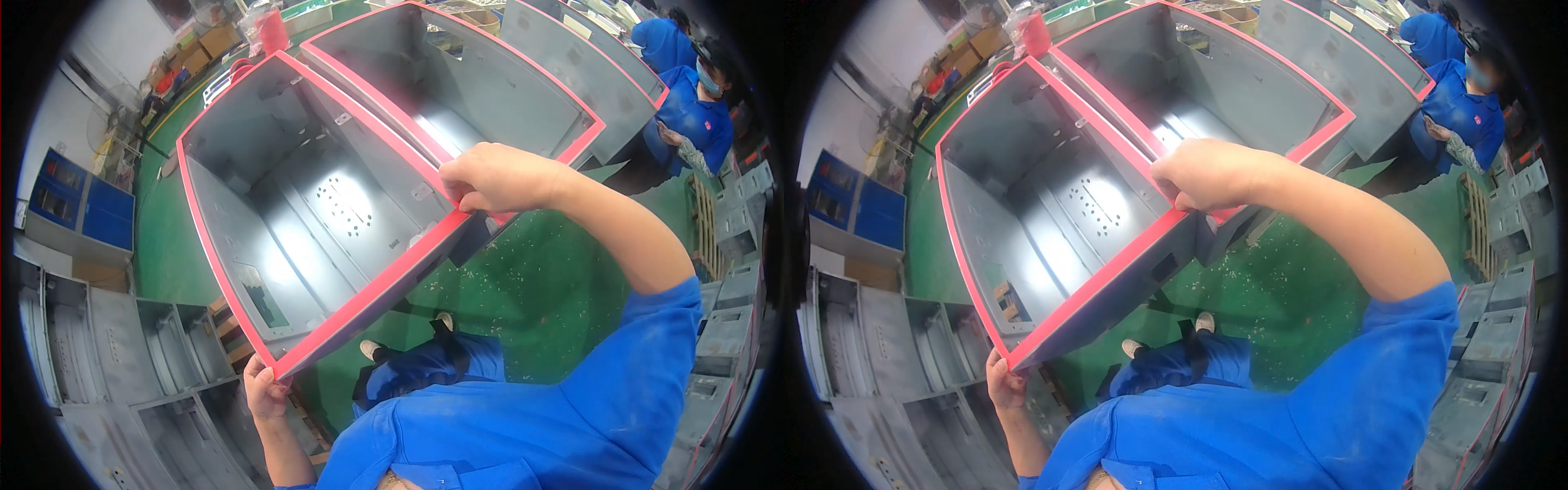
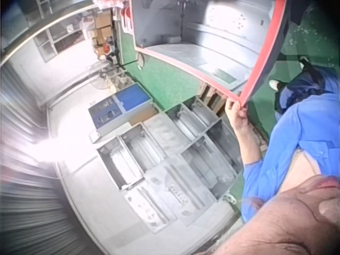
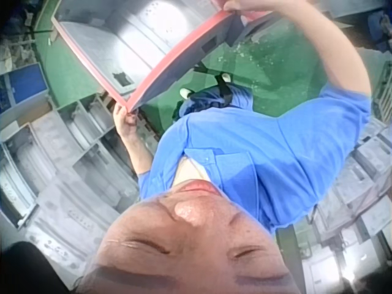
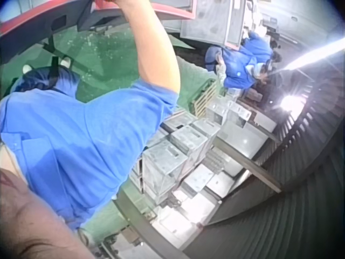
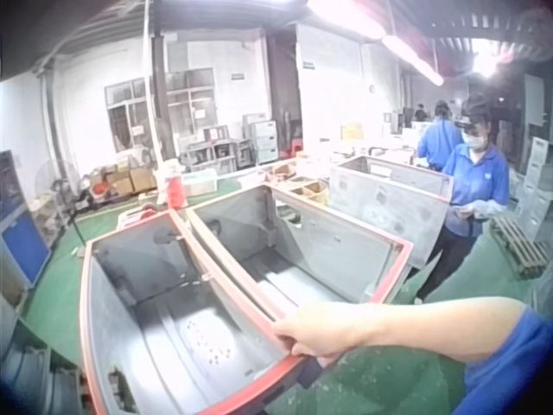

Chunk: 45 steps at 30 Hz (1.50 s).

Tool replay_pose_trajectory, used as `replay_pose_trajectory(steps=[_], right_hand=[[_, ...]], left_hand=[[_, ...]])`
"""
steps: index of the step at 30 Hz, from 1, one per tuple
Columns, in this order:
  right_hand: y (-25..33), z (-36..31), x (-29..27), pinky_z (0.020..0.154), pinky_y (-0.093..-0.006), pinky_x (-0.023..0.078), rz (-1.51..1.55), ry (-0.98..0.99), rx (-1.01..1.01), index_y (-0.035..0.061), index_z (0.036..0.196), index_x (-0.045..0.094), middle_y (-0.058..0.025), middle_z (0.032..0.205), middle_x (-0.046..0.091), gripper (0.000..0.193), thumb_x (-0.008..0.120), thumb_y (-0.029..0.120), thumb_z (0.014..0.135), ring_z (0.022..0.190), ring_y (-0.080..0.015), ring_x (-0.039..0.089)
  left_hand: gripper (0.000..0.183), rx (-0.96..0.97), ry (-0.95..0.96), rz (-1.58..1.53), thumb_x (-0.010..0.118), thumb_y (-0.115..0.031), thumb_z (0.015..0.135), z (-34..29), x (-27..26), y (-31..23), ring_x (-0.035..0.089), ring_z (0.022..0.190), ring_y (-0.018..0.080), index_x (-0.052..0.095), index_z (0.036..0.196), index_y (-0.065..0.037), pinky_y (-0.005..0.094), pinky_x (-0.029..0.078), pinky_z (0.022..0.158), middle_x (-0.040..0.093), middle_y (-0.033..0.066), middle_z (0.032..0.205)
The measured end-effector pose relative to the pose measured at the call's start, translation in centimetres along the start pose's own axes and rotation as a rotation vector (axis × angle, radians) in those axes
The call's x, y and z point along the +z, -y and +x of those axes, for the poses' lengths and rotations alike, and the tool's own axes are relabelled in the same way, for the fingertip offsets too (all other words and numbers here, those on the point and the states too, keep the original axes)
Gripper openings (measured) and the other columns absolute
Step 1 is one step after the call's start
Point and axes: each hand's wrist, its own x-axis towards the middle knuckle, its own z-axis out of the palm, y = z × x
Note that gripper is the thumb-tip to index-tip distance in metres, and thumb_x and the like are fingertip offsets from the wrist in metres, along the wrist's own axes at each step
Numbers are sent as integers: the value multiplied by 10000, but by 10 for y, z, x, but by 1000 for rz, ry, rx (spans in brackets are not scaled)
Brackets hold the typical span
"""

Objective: The person loads a roll of red protective tape into a dual dispenser machine and pulls a strip to prime it. They then apply the tape along the edges of a large metal cabinet frame, smoothing it down by hand. Finally, they use scissors to trim the excess tape at the corners.

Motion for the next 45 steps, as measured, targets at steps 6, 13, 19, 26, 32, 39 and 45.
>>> replay_pose_trajectory(steps=[6, 13, 19, 26, 32, 39, 45], right_hand=[[-3, -5, 2, 657, -367, 425, -10, -99, 80, 11, 784, 527, -121, 734, 560, 171, 626, 87, 667, 736, -288, 552], [-15, -26, 19, 608, -322, 426, 24, -499, -16, 11, 780, 526, -109, 741, 535, 108, 587, 28, 693, 688, -249, 534], [-1, -43, 46, 628, -324, 425, -31, -771, -122, 12, 831, 546, -99, 782, 527, 137, 523, -42, 707, 729, -260, 513], [4, -39, 75, 698, -330, 407, -516, -872, -166, 24, 968, 580, -76, 971, 527, 346, 552, -19, 626, 860, -220, 495], [3, -41, 81, 775, -349, 378, -461, -961, -70, 25, 1017, 574, -77, 1030, 518, 369, 592, 81, 653, 931, -239, 481], [14, -35, 94, 840, -384, 353, -457, -868, -28, 14, 1068, 552, -106, 1076, 513, 393, 600, 155, 704, 1007, -285, 469], [39, -33, 108, 958, -410, 281, -470, -757, 7, 6, 1164, 481, -144, 1227, 449, 456, 556, 185, 751, 1160, -304, 395]], left_hand=[[215, -5, 20, 4, 621, -128, 695, 0, -1, -1, 475, 503, 96, 509, 816, 9, 184, 377, 418, 560, 95, 729], [231, -33, -13, -2, 635, -130, 677, 0, 1, -2, 500, 537, 101, 513, 821, 4, 183, 384, 425, 565, 95, 750], [285, -43, 4, -10, 667, -155, 647, 1, -4, 1, 518, 568, 115, 527, 835, 8, 197, 390, 442, 572, 101, 784], [312, -62, 30, -15, 689, -179, 630, 3, -1, -2, 515, 567, 116, 535, 831, 3, 202, 383, 452, 571, 87, 770], [344, -79, 38, 10, 702, -218, 613, 3, -4, -1, 504, 556, 106, 540, 822, 2, 204, 367, 454, 568, 71, 735], [296, -60, -17, 84, 695, -213, 613, 0, -4, -4, 491, 553, 97, 532, 759, -14, 206, 362, 480, 559, 46, 718], [218, -60, 108, 15, 688, -152, 643, 6, -18, 4, 499, 593, 96, 524, 702, -21, 197, 366, 518, 551, 42, 679]])
